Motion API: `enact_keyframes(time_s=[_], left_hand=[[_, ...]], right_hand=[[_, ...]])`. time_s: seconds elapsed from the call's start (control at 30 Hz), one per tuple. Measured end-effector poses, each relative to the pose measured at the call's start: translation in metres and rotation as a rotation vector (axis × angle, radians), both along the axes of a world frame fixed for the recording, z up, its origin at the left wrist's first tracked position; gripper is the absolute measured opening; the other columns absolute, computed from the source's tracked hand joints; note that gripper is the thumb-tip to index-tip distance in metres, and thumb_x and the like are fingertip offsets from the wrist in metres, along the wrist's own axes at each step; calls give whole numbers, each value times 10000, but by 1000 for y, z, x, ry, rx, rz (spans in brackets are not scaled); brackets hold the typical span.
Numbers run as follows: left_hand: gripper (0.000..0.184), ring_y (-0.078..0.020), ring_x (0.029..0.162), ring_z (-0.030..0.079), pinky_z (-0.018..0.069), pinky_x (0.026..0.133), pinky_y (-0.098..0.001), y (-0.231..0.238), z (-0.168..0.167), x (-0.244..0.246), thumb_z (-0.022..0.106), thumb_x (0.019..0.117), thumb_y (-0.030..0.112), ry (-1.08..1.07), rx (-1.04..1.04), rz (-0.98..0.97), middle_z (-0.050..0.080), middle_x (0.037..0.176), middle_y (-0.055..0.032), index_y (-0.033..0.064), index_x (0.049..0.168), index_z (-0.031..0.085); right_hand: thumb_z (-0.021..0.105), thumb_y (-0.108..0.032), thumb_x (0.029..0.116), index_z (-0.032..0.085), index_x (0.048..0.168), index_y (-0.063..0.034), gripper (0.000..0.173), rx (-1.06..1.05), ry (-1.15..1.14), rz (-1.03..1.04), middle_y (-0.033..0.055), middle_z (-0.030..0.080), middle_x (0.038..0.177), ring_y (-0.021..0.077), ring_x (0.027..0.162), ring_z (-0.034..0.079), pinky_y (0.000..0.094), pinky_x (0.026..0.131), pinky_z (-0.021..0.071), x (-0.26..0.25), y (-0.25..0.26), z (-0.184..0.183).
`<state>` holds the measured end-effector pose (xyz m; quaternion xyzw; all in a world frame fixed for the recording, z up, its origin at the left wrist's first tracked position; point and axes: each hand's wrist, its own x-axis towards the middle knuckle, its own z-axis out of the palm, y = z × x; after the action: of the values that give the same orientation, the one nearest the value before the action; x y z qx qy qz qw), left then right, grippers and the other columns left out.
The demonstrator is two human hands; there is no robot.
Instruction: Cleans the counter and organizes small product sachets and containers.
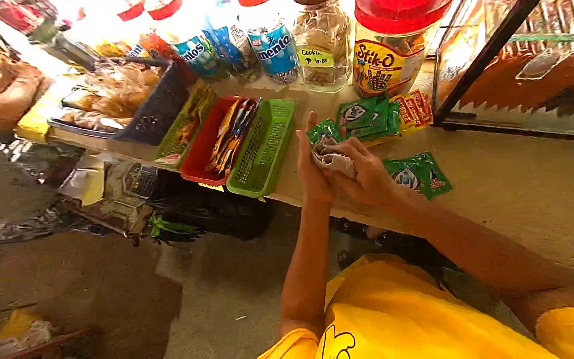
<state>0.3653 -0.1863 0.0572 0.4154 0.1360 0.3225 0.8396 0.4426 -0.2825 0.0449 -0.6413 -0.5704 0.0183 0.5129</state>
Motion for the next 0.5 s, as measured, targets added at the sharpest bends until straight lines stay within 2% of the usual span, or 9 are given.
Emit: enact_keyframes(time_s=[0.03,0.13,0.17,0.2,0.23,0.27,0.33,0.4,0.5], left_hand=[[547,-67,1083,673,575,897,-260,-4,1,-2,281,1071,571,-1,15,-6,650,1305,53,290,1528,391],[613,7,1108,617,546,925,-248,-35,-1,-1,265,1042,643,154,168,48,627,1284,100,246,1481,425],[663,0,1202,567,503,1011,-268,-44,-3,0,247,1044,641,193,228,55,572,1371,78,212,1538,352],[708,-10,1327,479,429,1109,-283,-48,-6,0,227,1052,626,204,292,38,464,1516,52,193,1613,230],[716,-20,1395,414,377,1156,-291,-47,-8,1,213,1061,605,212,349,35,378,1593,32,181,1636,164],[707,-22,1411,395,366,1166,-287,-43,-9,3,209,1069,591,216,397,51,350,1613,23,171,1636,161],[688,-36,1399,414,375,1154,-279,-27,-10,6,215,1084,553,186,467,105,351,1614,-5,129,1625,192],[693,-32,1257,533,452,1064,-252,-16,-5,11,238,1074,548,135,418,198,481,1494,-18,93,1596,247],[769,-20,1325,482,422,1108,-265,-33,-7,3,188,1047,652,199,494,204,427,1551,0,135,1615,210]], right_hand=[[658,-220,956,647,1256,20,384,16,-1,-6,194,647,1152,268,1005,672,422,822,592,1,0,1],[604,-250,1006,636,1253,51,391,76,69,-132,214,642,1190,252,1089,648,393,924,560,12,-3,9],[601,-252,1021,627,1246,63,388,84,123,-168,224,624,1217,237,1130,628,364,972,534,17,-4,12],[603,-232,1026,627,1243,76,378,96,171,-188,233,610,1249,231,1168,608,347,1014,508,20,-4,12],[598,-212,1029,623,1247,79,364,98,199,-197,231,598,1277,221,1189,600,332,1030,500,20,-3,12],[595,-189,1028,612,1262,78,356,96,206,-190,229,596,1286,218,1191,604,332,1031,503,17,-3,12],[605,-129,993,588,1291,84,367,85,160,-122,243,594,1302,265,1196,611,380,1031,515,7,-2,8],[631,-103,954,603,1295,92,394,96,74,-50,253,614,1283,294,1183,626,395,1018,528,1,1,2],[612,-141,982,631,1247,84,348,139,84,-26,219,643,1229,239,1148,635,352,1004,528,11,2,1]])
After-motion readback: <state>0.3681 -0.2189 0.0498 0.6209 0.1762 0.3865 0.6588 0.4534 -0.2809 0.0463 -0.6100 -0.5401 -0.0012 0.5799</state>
